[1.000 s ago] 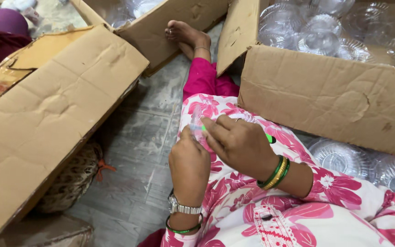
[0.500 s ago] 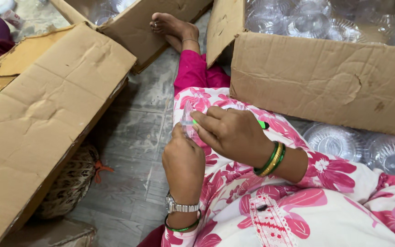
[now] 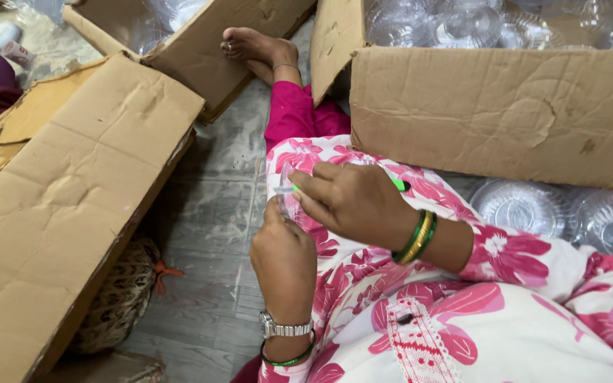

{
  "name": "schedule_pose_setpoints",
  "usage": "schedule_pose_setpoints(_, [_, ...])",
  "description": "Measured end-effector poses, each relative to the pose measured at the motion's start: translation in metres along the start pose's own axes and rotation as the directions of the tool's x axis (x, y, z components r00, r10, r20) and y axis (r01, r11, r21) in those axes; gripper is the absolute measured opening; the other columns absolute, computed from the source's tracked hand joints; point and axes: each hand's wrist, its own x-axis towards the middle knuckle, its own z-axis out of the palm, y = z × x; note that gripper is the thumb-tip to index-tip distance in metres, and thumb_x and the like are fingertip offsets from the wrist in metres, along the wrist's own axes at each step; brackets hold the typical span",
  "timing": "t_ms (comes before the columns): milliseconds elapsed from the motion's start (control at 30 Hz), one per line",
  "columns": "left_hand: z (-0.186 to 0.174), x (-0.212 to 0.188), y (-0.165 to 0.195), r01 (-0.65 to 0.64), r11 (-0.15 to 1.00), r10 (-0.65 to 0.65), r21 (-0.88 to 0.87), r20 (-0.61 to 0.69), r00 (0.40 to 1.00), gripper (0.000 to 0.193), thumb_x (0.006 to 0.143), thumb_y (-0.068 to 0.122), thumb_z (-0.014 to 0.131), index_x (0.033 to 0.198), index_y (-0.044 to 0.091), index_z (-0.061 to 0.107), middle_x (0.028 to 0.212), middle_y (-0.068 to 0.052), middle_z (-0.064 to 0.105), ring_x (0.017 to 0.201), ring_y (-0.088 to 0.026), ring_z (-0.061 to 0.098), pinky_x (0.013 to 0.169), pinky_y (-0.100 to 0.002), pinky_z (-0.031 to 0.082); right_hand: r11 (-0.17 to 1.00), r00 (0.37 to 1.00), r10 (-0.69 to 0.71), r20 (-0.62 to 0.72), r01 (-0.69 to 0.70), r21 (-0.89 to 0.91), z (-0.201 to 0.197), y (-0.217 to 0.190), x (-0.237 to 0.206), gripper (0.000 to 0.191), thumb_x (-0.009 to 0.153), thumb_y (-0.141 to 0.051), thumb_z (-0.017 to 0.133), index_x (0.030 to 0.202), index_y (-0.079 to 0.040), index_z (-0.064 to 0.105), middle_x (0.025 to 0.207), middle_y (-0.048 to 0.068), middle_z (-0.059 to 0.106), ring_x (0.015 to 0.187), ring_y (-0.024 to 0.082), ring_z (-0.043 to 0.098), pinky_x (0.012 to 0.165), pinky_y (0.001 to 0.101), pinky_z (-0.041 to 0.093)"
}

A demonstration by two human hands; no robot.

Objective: The person sits on the floor and uses a green utility knife to trim the edges of clear plastic plates. They hold each plate with one hand and carefully cut along the rim with the other, then place the trimmed plate into a nearby cardboard box.

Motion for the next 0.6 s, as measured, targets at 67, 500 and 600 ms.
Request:
schedule_pose_setpoints(67, [0.001, -0.003, 0.000, -0.014, 1.000, 0.013, 0.015, 0.025, 1.000, 0.039, 0.088, 0.002, 0.055, 0.125, -0.004, 0.064, 0.075, -0.029, 0.068, 0.069, -0.045, 0.069, 0.062, -0.054, 0.052, 0.999, 0.999, 0.044, 0.000, -0.044, -0.015, -0.002, 0.006, 0.009, 0.024, 0.096, -0.027, 0.068, 0.111, -0.009, 0.075, 0.077, 0.008, 0.065, 0.060, 0.028, 0.064, 0.050, 0.0420, 0.048])
schedule_pose_setpoints(500, [-0.002, -0.008, 0.002, -0.012, 0.998, 0.013, -0.065, 0.024, 1.000, 0.035, 0.091, 0.001, 0.055, 0.124, -0.002, 0.066, 0.084, -0.030, 0.069, 0.073, -0.046, 0.069, 0.064, -0.053, 0.050, 0.991, 0.993, 0.119, 0.016, -0.119, 0.060, -0.007, 0.017, 0.007, 0.020, 0.100, -0.029, 0.065, 0.100, -0.012, 0.074, 0.076, 0.008, 0.065, 0.067, 0.029, 0.066, 0.058, 0.0437, 0.050])
schedule_pose_setpoints(600, [0.000, -0.005, 0.002, -0.047, 0.996, 0.046, -0.071, -0.011, 0.999, 0.035, 0.090, 0.001, 0.056, 0.123, -0.004, 0.065, 0.086, -0.031, 0.069, 0.074, -0.046, 0.069, 0.064, -0.053, 0.051, 0.984, 0.996, 0.086, 0.031, -0.090, 0.157, -0.019, 0.008, 0.006, 0.020, 0.097, -0.028, 0.065, 0.104, -0.012, 0.075, 0.075, 0.008, 0.066, 0.063, 0.028, 0.066, 0.055, 0.0424, 0.050])
